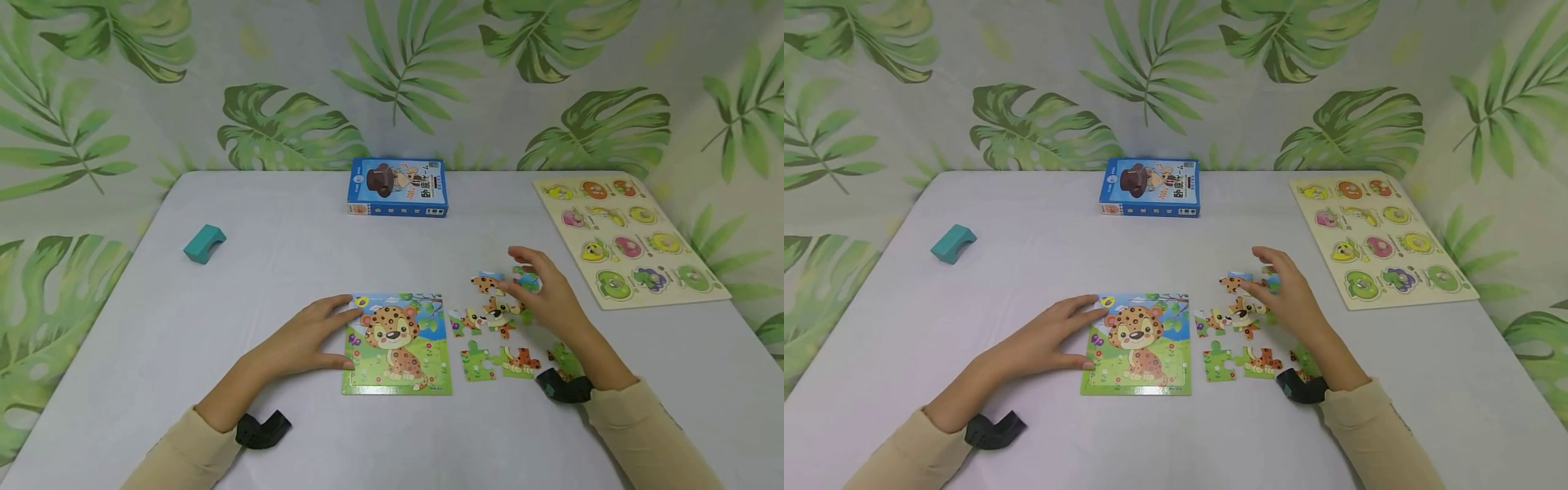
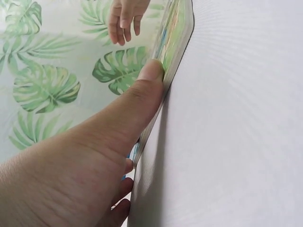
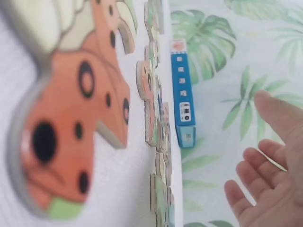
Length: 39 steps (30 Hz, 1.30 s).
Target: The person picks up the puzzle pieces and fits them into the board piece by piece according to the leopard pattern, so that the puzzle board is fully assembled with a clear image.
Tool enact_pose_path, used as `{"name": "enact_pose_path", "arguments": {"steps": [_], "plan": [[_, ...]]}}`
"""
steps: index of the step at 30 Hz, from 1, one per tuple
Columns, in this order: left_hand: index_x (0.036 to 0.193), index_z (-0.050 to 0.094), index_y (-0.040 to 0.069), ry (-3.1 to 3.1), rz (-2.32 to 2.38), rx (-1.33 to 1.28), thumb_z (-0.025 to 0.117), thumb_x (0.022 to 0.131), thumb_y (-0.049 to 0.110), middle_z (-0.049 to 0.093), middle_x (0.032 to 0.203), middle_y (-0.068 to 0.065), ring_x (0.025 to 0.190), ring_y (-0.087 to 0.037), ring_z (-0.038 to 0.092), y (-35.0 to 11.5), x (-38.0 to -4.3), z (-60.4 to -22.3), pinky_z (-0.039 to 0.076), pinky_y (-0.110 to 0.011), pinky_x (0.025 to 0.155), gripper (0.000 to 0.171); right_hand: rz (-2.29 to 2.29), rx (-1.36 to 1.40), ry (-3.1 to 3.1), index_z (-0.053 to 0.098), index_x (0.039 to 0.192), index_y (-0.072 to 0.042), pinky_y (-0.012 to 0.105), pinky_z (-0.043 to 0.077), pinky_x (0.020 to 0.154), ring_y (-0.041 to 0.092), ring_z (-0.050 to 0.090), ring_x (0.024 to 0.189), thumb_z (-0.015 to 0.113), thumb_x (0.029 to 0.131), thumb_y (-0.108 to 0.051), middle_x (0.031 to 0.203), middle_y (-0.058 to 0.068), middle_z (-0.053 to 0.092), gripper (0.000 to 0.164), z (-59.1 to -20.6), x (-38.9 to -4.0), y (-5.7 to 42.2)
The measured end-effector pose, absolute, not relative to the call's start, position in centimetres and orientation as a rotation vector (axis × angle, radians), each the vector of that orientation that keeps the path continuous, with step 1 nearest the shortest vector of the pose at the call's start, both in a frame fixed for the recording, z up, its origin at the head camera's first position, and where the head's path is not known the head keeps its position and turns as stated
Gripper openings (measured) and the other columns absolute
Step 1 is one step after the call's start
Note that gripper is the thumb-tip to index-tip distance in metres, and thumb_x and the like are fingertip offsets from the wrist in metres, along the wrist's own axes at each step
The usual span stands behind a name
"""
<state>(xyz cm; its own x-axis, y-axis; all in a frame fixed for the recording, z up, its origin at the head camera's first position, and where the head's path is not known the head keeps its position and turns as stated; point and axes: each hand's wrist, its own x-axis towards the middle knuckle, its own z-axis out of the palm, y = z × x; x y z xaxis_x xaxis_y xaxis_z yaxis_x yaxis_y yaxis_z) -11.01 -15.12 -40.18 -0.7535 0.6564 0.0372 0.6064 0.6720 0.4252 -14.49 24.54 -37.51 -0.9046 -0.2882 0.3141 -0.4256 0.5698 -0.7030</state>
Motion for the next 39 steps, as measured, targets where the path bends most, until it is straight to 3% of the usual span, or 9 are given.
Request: {"name": "enact_pose_path", "arguments": {"steps": [9, 17, 27, 39], "plan": [[0.139, 0.037, 0.018, 2.76, 0.645, 1.034, 0.064, 0.071, 0.059, 0.027, 0.142, -0.01, 0.128, -0.03, 0.026, -15.1, -11.1, -40.3, 0.026, -0.046, 0.1, 0.084, 1.226, 0.596, -2.684, 0.041, 0.128, 0.005, 0.052, 0.033, 0.09, 0.036, 0.039, 0.114, 0.064, 0.083, -0.008, 0.127, 0.019, 0.042, 0.052, -38.9, -14.6, 25.3], [0.139, 0.036, 0.019, 2.753, 0.661, 1.019, 0.064, 0.071, 0.059, 0.026, 0.143, -0.01, 0.128, -0.03, 0.024, -15.1, -11.0, -40.3, 0.025, -0.047, 0.101, 0.084, 1.232, 0.524, -2.791, 0.04, 0.131, -0.001, 0.05, 0.038, 0.085, 0.034, 0.04, 0.114, 0.06, 0.087, -0.02, 0.128, 0.018, 0.041, 0.052, -39.8, -14.8, 25.6], [0.139, 0.036, 0.018, 2.742, 0.687, 1.01, 0.064, 0.071, 0.058, 0.025, 0.143, -0.01, 0.129, -0.03, 0.023, -15.2, -11.0, -40.4, 0.023, -0.047, 0.101, 0.084, 1.112, 0.561, -2.882, 0.045, 0.125, 0.001, 0.048, 0.035, 0.09, 0.032, 0.044, 0.11, 0.059, 0.087, -0.013, 0.119, 0.018, 0.05, 0.042, -40.2, -15.1, 25.5], [0.139, 0.036, 0.018, 2.728, 0.717, 1.005, 0.065, 0.071, 0.057, 0.024, 0.143, -0.01, 0.129, -0.03, 0.022, -15.2, -11.1, -40.5, 0.022, -0.047, 0.102, 0.083, 0.892, 0.603, -2.849, 0.057, 0.114, -0.001, 0.049, 0.036, 0.089, 0.035, 0.044, 0.111, 0.063, 0.084, -0.014, 0.12, 0.017, 0.051, 0.033, -40.4, -15.1, 25.5]]}}
